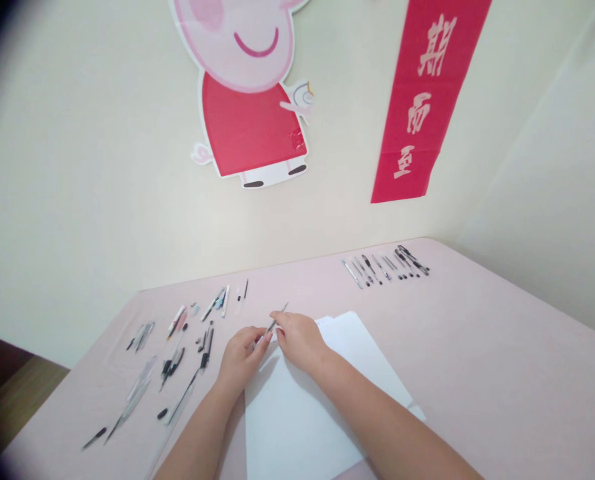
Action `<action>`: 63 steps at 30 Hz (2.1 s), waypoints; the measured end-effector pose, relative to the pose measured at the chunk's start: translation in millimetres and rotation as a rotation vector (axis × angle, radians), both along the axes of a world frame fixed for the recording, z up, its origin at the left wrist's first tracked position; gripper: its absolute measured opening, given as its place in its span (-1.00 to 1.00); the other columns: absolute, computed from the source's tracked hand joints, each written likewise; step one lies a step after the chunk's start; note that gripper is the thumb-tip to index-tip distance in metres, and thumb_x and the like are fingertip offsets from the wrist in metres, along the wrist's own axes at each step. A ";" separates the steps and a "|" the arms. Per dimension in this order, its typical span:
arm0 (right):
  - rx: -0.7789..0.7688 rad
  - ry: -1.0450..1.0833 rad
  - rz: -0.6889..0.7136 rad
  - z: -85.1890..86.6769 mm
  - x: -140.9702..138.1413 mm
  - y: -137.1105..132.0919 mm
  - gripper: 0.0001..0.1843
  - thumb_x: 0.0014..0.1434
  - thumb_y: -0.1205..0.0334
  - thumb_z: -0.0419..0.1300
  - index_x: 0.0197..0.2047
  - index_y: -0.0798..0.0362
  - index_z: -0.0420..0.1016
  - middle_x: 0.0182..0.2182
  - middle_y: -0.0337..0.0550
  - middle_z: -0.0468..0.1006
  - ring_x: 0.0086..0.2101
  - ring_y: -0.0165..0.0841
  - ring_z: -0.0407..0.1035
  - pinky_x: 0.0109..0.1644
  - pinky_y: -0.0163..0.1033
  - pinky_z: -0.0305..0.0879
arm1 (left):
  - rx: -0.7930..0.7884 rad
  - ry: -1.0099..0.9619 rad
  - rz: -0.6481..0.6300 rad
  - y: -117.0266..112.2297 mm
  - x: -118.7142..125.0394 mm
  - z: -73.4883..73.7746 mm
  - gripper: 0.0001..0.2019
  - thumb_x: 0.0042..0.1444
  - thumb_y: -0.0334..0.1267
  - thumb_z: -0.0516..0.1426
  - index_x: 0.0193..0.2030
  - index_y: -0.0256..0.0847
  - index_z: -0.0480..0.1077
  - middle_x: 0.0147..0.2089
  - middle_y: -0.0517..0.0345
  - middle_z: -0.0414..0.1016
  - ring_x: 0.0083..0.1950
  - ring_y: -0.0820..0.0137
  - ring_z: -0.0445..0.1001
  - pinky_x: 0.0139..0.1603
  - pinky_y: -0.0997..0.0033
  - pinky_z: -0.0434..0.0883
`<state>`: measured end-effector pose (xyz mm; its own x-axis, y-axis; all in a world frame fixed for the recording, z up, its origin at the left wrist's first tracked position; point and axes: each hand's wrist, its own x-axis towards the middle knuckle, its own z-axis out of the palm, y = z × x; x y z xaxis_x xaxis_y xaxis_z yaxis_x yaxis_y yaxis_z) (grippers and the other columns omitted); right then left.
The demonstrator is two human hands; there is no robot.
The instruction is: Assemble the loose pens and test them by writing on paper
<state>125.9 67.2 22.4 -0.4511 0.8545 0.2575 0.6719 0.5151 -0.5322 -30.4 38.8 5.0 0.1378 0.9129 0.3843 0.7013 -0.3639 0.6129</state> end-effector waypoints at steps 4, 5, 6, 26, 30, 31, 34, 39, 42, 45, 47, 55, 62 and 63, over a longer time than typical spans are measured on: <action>-0.037 0.003 -0.124 -1.5 10.1 4.8 -0.70 0.03 0.42 0.02 -0.15 -0.01 0.36 -0.39 -0.16 0.52 -0.35 -0.33 0.38 -0.29 -0.34 0.15 | -0.053 -0.087 -0.056 -0.5 -0.4 -0.6 -0.64 0.21 -0.19 -0.16 -0.21 -0.19 0.43 -0.32 0.07 0.50 -0.23 0.36 0.42 -0.19 0.32 0.34; -0.046 0.010 -0.151 -2.2 13.4 5.4 -0.70 0.02 0.44 0.01 -0.18 -0.01 0.35 -0.41 -0.18 0.51 -0.37 -0.35 0.37 -0.32 -0.35 0.13 | -0.040 -0.076 -0.040 0.3 -1.9 -2.2 -0.65 0.21 -0.22 -0.17 -0.20 -0.19 0.42 -0.31 0.07 0.49 -0.21 0.35 0.42 -0.17 0.30 0.33; -0.055 0.019 -0.168 -3.1 16.6 5.6 -0.70 0.01 0.46 0.00 -0.19 -0.01 0.33 -0.42 -0.20 0.50 -0.38 -0.36 0.36 -0.34 -0.36 0.11 | -0.016 -0.045 -0.017 1.4 -3.7 -4.4 -0.68 0.20 -0.23 -0.15 -0.19 -0.19 0.41 -0.29 0.06 0.49 -0.20 0.33 0.41 -0.15 0.27 0.33; -0.154 -0.041 -0.063 -22.9 18.6 -5.7 -0.66 -0.01 0.53 -0.07 -0.17 0.03 0.22 -0.35 -0.19 0.44 -0.35 -0.39 0.30 -0.31 -0.37 0.05 | -0.104 0.147 0.245 11.5 -14.0 -22.6 -0.78 0.02 -0.40 0.01 -0.20 -0.25 0.40 -0.37 0.10 0.45 -0.32 0.37 0.37 -0.23 0.34 0.27; -0.034 -0.182 -0.079 -22.2 20.3 -9.7 -0.70 0.05 0.49 -0.04 -0.14 0.05 0.25 -0.31 -0.14 0.45 -0.31 -0.35 0.29 -0.28 -0.32 0.06 | -0.113 0.166 0.241 11.2 -13.5 -22.0 -0.78 -0.01 -0.43 0.01 -0.23 -0.25 0.41 -0.39 0.10 0.45 -0.32 0.36 0.36 -0.23 0.34 0.25; 0.017 -0.223 -0.082 -21.5 20.1 -10.4 -0.72 0.07 0.48 -0.03 -0.15 0.05 0.26 -0.30 -0.12 0.46 -0.29 -0.33 0.29 -0.26 -0.30 0.06 | -0.109 0.171 0.240 11.0 -13.4 -21.9 -0.78 -0.02 -0.44 0.01 -0.24 -0.25 0.41 -0.39 0.10 0.45 -0.32 0.36 0.36 -0.23 0.34 0.25; 0.154 -0.300 -0.039 -19.1 18.5 -11.5 -0.82 0.11 0.41 0.00 -0.20 0.07 0.31 -0.33 -0.09 0.45 -0.26 -0.29 0.26 -0.18 -0.25 0.06 | -0.095 0.178 0.249 10.2 -13.3 -21.5 -0.78 -0.02 -0.45 0.01 -0.26 -0.25 0.41 -0.38 0.10 0.44 -0.31 0.36 0.35 -0.22 0.34 0.25; 0.158 -0.321 0.012 -21.1 16.2 -9.9 -0.80 0.17 0.36 -0.02 -0.12 0.10 0.29 -0.31 -0.09 0.44 -0.29 -0.32 0.29 -0.21 -0.27 0.11 | -0.091 0.104 0.235 8.9 -12.2 -20.4 -0.78 -0.01 -0.44 -0.01 -0.25 -0.24 0.39 -0.39 0.11 0.40 -0.33 0.37 0.36 -0.25 0.36 0.28; 0.129 -0.336 0.022 -23.9 16.6 -5.5 -0.77 0.20 0.32 -0.05 -0.07 0.09 0.25 -0.26 -0.09 0.44 -0.31 -0.35 0.32 -0.25 -0.30 0.14 | -0.098 0.020 0.226 8.5 -10.6 -20.6 -0.78 0.01 -0.43 -0.04 -0.23 -0.23 0.36 -0.35 0.11 0.39 -0.32 0.39 0.37 -0.26 0.38 0.31; 0.132 -0.346 0.055 -25.1 16.9 3.6 -0.76 0.21 0.32 -0.06 -0.05 0.08 0.25 -0.24 -0.08 0.43 -0.28 -0.35 0.34 -0.24 -0.32 0.15 | -0.101 -0.015 0.229 8.4 -9.2 -20.4 -0.79 0.01 -0.42 -0.04 -0.23 -0.22 0.35 -0.34 0.12 0.37 -0.33 0.39 0.36 -0.26 0.37 0.32; 0.139 -0.356 0.085 -25.0 16.3 11.7 -0.76 0.21 0.31 -0.05 -0.05 0.09 0.25 -0.23 -0.07 0.44 -0.28 -0.34 0.35 -0.23 -0.32 0.16 | -0.097 -0.024 0.248 8.4 -9.0 -19.6 -0.80 0.02 -0.41 -0.04 -0.24 -0.21 0.34 -0.35 0.13 0.36 -0.35 0.40 0.36 -0.27 0.36 0.32; 0.176 -0.338 0.196 -21.7 13.9 28.1 -0.74 0.17 0.29 0.00 -0.05 0.08 0.28 -0.26 -0.08 0.45 -0.29 -0.34 0.35 -0.23 -0.29 0.18 | -0.060 -0.025 0.371 10.5 -15.0 -17.4 -0.82 0.04 -0.32 -0.05 -0.28 -0.22 0.34 -0.35 0.11 0.38 -0.42 0.40 0.35 -0.31 0.34 0.33; 0.166 0.088 0.043 -6.8 17.5 9.2 -0.70 0.21 0.28 -0.06 -0.03 0.05 0.35 -0.25 -0.06 0.47 -0.21 -0.32 0.32 -0.11 -0.21 0.20 | -0.053 0.047 0.368 8.9 -15.1 -18.5 -0.82 0.04 -0.30 -0.03 -0.26 -0.23 0.35 -0.31 0.09 0.34 -0.33 0.36 0.38 -0.26 0.33 0.35; 0.094 0.200 0.008 -5.1 17.6 5.9 -0.70 0.22 0.23 -0.07 -0.04 0.03 0.36 -0.24 -0.07 0.48 -0.25 -0.35 0.34 -0.14 -0.23 0.23 | -0.035 0.070 0.366 8.1 -14.8 -17.7 -0.82 0.04 -0.29 -0.02 -0.25 -0.23 0.35 -0.28 0.07 0.34 -0.29 0.33 0.39 -0.23 0.31 0.35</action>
